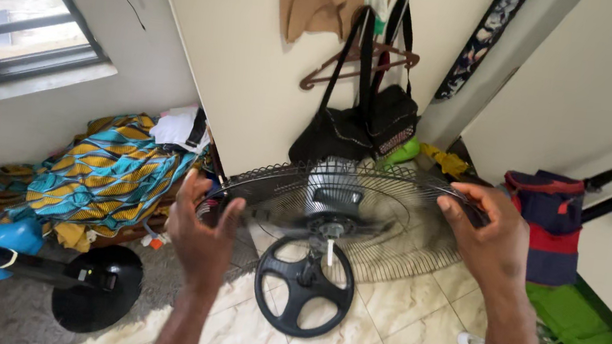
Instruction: The person uses a screwdriver to remove the front grille of a standing electric fan, then detaches the fan blades and a central nut. The components are placed on a small stool. The person then reattaches the front grille to the fan stand.
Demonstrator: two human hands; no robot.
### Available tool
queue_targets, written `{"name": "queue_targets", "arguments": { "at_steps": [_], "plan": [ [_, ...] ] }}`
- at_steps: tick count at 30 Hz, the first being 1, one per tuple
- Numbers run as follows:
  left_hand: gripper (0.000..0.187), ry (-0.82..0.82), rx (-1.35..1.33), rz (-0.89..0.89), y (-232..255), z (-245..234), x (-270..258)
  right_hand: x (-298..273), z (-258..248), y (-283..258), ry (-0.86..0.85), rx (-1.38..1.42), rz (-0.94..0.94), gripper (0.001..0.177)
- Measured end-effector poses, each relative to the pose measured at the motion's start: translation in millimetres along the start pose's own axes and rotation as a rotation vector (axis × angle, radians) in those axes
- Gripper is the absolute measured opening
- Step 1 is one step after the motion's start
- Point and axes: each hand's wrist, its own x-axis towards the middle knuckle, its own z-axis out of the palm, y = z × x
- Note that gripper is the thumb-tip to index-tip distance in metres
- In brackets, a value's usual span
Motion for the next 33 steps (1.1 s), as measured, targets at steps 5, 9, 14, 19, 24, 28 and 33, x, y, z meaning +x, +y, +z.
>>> {"name": "queue_targets", "arguments": {
  "at_steps": [5, 9, 14, 19, 24, 28, 33],
  "plan": [
    [0.046, -0.085, -0.318, -0.114, -22, 7, -4, -4, 13, 50, -0.127, 0.058, 0.253, 0.029],
    [0.038, -0.135, -0.342, -0.252, -34, 12, -2, -3, 22, 74, -0.173, 0.267, 0.161, 0.026],
    [0.040, -0.141, -0.466, -0.319, -29, 14, 2, -3, 27, 86, -0.186, 0.320, 0.179, 0.023],
    [0.040, -0.120, -0.416, -0.284, -25, 13, 2, 5, 35, 100, -0.184, 0.399, 0.175, 0.020],
    [0.041, -0.054, -0.346, -0.280, -29, 16, -6, 1, 42, 112, -0.203, 0.504, 0.224, 0.021],
    [0.039, -0.126, -0.415, -0.372, -31, 8, -18, -8, 43, 112, -0.193, 0.418, 0.359, 0.023],
    [0.038, -0.117, -0.444, -0.391, -29, 5, -16, -10, 39, 105, -0.113, 0.515, 0.280, 0.021]
  ]
}}
